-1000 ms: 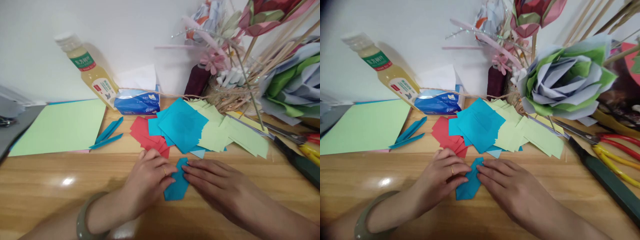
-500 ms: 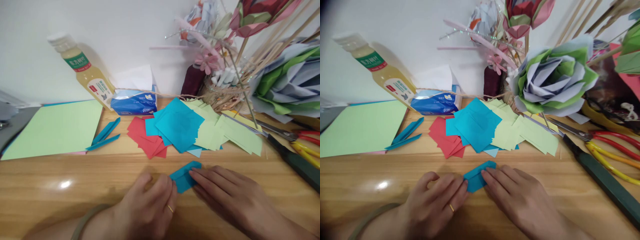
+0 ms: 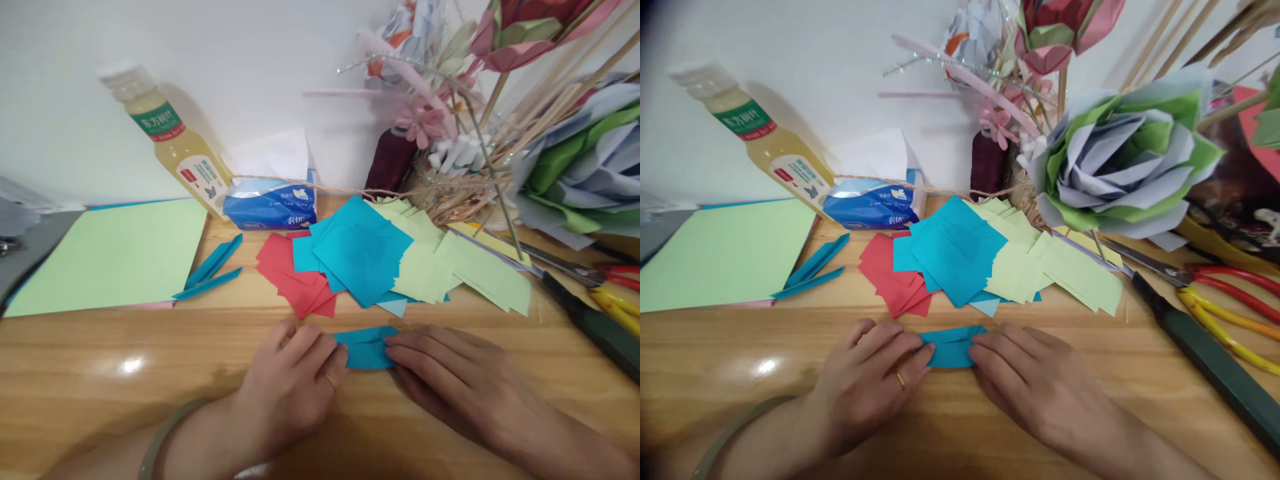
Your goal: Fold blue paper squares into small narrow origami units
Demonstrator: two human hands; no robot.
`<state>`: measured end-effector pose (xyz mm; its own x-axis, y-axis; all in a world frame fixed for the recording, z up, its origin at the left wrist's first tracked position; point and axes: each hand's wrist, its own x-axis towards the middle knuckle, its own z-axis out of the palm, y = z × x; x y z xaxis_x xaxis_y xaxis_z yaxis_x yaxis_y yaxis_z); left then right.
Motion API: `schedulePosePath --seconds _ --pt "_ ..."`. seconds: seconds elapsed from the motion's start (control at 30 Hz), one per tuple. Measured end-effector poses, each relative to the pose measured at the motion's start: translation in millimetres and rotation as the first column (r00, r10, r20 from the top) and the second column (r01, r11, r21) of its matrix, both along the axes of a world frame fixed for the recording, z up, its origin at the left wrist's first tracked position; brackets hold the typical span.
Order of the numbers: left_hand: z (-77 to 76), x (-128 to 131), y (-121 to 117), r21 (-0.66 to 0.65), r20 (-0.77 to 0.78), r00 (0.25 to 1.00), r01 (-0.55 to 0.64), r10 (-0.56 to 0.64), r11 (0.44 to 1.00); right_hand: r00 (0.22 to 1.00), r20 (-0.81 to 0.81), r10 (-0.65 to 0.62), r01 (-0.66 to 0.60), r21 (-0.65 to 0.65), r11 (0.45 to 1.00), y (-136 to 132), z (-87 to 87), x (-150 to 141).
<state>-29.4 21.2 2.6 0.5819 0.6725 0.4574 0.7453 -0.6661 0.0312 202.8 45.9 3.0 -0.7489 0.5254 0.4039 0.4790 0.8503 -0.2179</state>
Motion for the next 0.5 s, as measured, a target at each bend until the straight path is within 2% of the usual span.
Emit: schedulePosePath --seconds 0.17,0.33,0.5 --pt "3.8 1.9 2.5 -0.055 0.102 0.994 -0.035 0.041 0.998 0.999 -0.03 -0.036 0.035 -0.028 0.999 0.9 -0.2 -0.9" --pt "3.9 -2.0 4.3 -0.234 0.264 0.96 -0.032 0.095 0.972 0.99 -0.106 -0.09 0.061 -0.257 0.965 4.9 -3.8 -1.0" --pt "2.8 -3.2 5.3 -0.4 0.396 0.901 -0.005 0.178 0.917 0.986 -0.108 -0.13 0.083 -0.36 0.929 6.8 -4.0 -1.9"
